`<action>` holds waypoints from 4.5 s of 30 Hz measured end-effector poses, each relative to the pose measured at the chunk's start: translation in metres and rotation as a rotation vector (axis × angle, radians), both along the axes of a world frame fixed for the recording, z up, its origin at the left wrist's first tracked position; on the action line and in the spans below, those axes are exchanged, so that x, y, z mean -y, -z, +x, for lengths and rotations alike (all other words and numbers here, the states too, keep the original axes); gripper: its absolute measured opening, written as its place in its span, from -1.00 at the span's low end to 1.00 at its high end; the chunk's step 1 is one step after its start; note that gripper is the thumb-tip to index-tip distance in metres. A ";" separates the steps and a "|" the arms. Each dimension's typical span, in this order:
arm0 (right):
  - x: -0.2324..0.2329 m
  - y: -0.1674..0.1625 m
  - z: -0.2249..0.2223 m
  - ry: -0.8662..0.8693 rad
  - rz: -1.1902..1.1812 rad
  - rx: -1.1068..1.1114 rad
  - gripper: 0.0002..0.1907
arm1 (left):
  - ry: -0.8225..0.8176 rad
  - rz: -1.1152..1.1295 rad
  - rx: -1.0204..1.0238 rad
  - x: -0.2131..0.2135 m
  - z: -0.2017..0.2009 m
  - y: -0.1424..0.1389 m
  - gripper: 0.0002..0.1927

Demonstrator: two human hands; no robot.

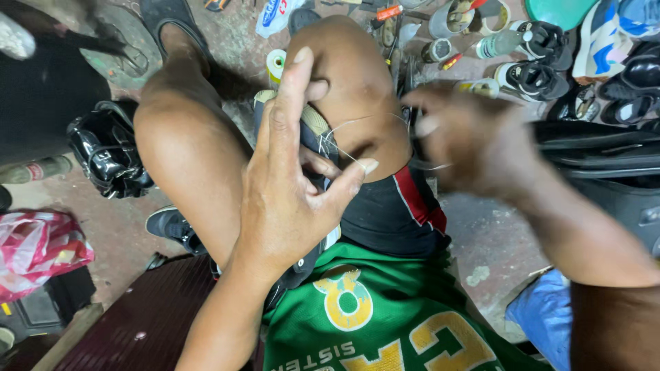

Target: The person sits on the floor and sews a black shoe using a needle and thread. They repeatedly push the needle through the sole and pull the thread to secure the stitching.

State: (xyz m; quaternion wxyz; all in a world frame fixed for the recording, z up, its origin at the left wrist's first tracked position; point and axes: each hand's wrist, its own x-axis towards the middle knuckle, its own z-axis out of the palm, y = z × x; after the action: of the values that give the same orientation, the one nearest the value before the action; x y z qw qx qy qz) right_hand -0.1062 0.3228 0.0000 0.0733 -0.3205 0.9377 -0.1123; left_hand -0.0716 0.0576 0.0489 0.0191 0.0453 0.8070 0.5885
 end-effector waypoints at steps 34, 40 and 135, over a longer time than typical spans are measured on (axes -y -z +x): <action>0.122 0.001 0.018 0.090 -0.577 0.253 -0.47 | -0.829 -0.182 0.323 0.068 0.284 0.125 -0.49; 0.121 0.003 0.021 0.074 -0.587 0.281 -0.42 | -0.854 -0.439 0.384 0.065 0.341 0.142 -0.62; 0.109 -0.047 -0.004 0.097 -0.154 0.371 0.03 | -0.766 0.397 0.539 0.020 0.161 0.122 -0.82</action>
State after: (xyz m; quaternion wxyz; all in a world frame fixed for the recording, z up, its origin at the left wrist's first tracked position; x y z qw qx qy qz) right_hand -0.1101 0.2143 0.0471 0.2147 -0.2536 0.9110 -0.2442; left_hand 0.0892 0.0378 -0.0729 0.0006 -0.4045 0.6048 0.6860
